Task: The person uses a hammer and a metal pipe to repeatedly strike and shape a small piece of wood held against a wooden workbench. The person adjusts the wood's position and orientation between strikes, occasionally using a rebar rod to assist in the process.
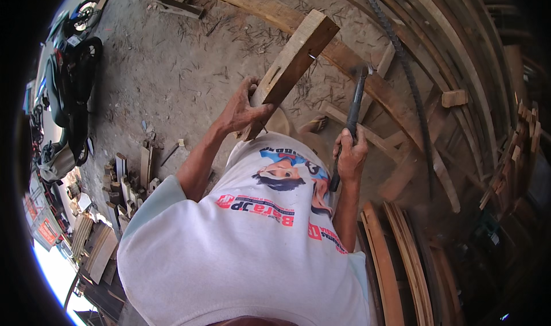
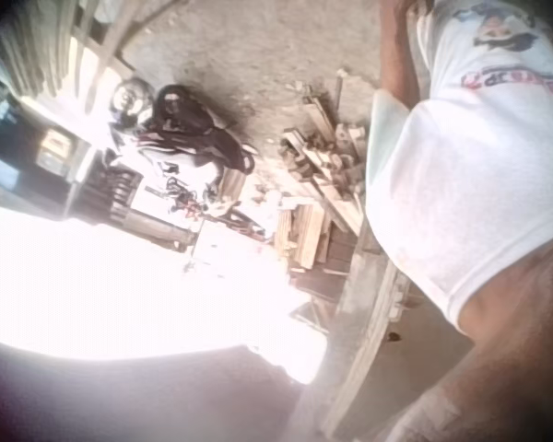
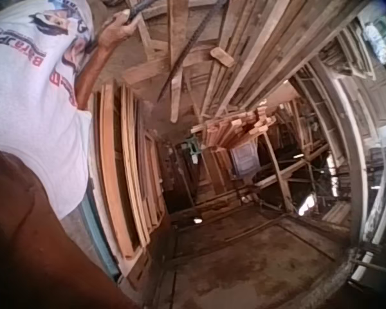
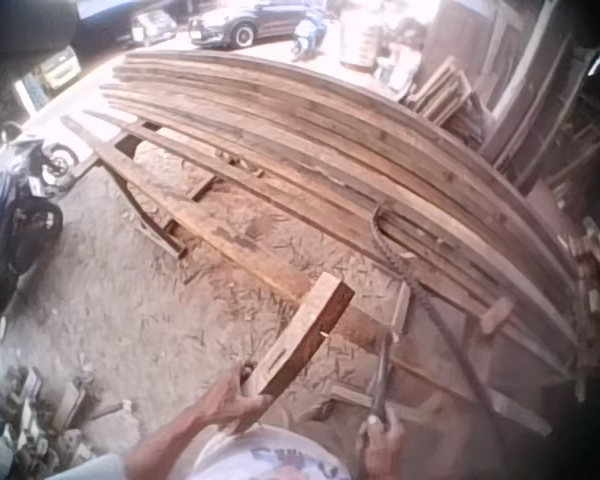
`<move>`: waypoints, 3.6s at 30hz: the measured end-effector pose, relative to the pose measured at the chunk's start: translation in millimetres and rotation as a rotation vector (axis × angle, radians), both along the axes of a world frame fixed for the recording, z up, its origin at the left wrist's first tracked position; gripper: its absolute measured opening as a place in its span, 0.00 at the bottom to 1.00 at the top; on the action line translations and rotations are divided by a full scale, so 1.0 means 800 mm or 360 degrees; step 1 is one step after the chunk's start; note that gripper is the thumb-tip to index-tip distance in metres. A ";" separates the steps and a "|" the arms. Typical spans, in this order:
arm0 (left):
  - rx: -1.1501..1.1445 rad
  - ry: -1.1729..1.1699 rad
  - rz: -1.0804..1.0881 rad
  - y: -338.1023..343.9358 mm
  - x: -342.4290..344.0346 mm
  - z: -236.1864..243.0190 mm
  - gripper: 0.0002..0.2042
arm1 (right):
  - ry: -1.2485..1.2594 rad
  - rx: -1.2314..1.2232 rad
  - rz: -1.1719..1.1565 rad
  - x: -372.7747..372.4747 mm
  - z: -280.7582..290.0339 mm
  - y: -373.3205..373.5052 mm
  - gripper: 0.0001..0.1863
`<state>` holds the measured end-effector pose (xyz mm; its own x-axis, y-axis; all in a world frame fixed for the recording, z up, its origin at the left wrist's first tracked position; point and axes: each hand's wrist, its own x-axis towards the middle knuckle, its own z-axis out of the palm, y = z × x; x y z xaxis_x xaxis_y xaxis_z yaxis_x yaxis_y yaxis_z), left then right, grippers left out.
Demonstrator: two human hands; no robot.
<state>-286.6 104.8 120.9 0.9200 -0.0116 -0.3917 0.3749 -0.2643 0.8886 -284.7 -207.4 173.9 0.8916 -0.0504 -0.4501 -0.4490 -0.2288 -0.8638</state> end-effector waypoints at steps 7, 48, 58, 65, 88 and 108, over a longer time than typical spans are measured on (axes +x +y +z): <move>-0.0386 0.0064 -0.0098 -0.003 0.027 -0.003 0.47 | -0.0113 0.0041 -0.0038 0.033 0.027 0.020 0.26; 0.0272 -0.0048 -0.0579 -0.144 0.119 0.108 0.46 | -0.0955 -0.0956 0.0182 0.086 -0.012 -0.102 0.13; 0.0081 0.0053 -0.0579 -0.094 0.137 0.080 0.48 | -0.0727 -0.0704 0.0366 0.106 -0.008 -0.048 0.18; 0.0056 0.0344 -0.0618 -0.069 0.132 0.030 0.58 | -0.0673 -0.0918 0.0589 0.111 -0.051 -0.039 0.22; 0.0145 0.0433 -0.0660 -0.070 0.138 0.025 0.57 | -0.0678 -0.0738 0.0336 0.079 0.002 -0.047 0.20; 0.0334 0.0297 -0.0608 -0.075 0.136 0.034 0.47 | -0.1097 -0.0393 0.0198 0.112 0.018 -0.025 0.16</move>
<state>-177.6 44.8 148.2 0.7789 -0.2383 -0.5801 0.3641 -0.5813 0.7277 -194.8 -227.7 188.0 0.9734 0.0422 0.2250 0.2183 -0.4669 -0.8569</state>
